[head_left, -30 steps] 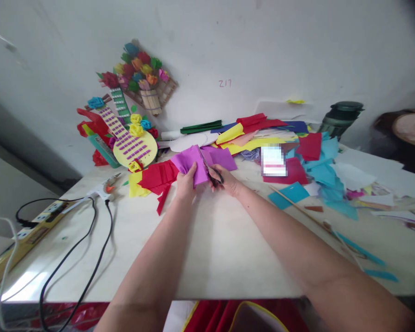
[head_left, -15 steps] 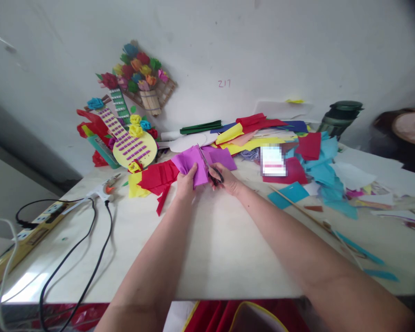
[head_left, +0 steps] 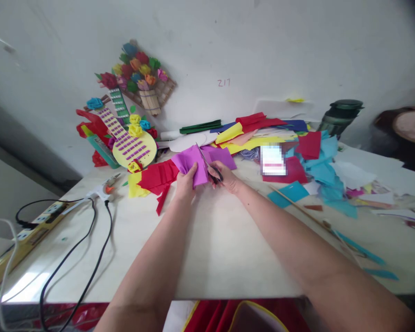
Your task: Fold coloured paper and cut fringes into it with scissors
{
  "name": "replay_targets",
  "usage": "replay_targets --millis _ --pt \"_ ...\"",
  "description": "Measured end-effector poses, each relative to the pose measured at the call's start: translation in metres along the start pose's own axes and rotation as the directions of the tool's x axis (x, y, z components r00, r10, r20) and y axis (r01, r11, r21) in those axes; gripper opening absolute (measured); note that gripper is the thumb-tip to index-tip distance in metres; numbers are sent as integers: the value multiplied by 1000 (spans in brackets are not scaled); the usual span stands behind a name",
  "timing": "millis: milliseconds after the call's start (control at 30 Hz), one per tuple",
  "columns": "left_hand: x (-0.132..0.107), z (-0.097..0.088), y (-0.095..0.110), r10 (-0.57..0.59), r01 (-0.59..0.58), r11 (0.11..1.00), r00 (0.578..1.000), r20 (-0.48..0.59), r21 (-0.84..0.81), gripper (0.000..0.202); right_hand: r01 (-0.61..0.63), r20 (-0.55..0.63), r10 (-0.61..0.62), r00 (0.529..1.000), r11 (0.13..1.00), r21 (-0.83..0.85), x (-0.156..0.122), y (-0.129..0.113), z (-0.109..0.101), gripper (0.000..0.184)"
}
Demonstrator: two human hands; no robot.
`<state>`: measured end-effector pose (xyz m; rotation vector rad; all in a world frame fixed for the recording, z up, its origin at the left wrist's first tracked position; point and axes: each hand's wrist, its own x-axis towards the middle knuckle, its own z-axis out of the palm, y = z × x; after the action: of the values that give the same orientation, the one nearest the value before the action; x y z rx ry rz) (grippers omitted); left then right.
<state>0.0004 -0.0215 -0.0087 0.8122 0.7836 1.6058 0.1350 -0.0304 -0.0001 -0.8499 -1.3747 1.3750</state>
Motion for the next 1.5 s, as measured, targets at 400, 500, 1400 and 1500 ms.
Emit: replay_targets --millis 400,500,1400,1500 --pt "-1 0 0 -18 18 1000 999 -29 3 38 2 -16 -2 1000 999 34 -1 -1 3 39" --pt "-2 1 1 -28 29 1000 998 -49 10 37 29 -17 -28 999 998 47 2 5 1 41" --pt "-7 2 3 -67 67 997 998 7 33 35 53 -3 -53 999 998 -18 -1 -7 -2 43" --pt "-6 2 4 -75 75 997 997 -5 31 35 54 -9 -53 999 998 26 -1 -9 -1 42"
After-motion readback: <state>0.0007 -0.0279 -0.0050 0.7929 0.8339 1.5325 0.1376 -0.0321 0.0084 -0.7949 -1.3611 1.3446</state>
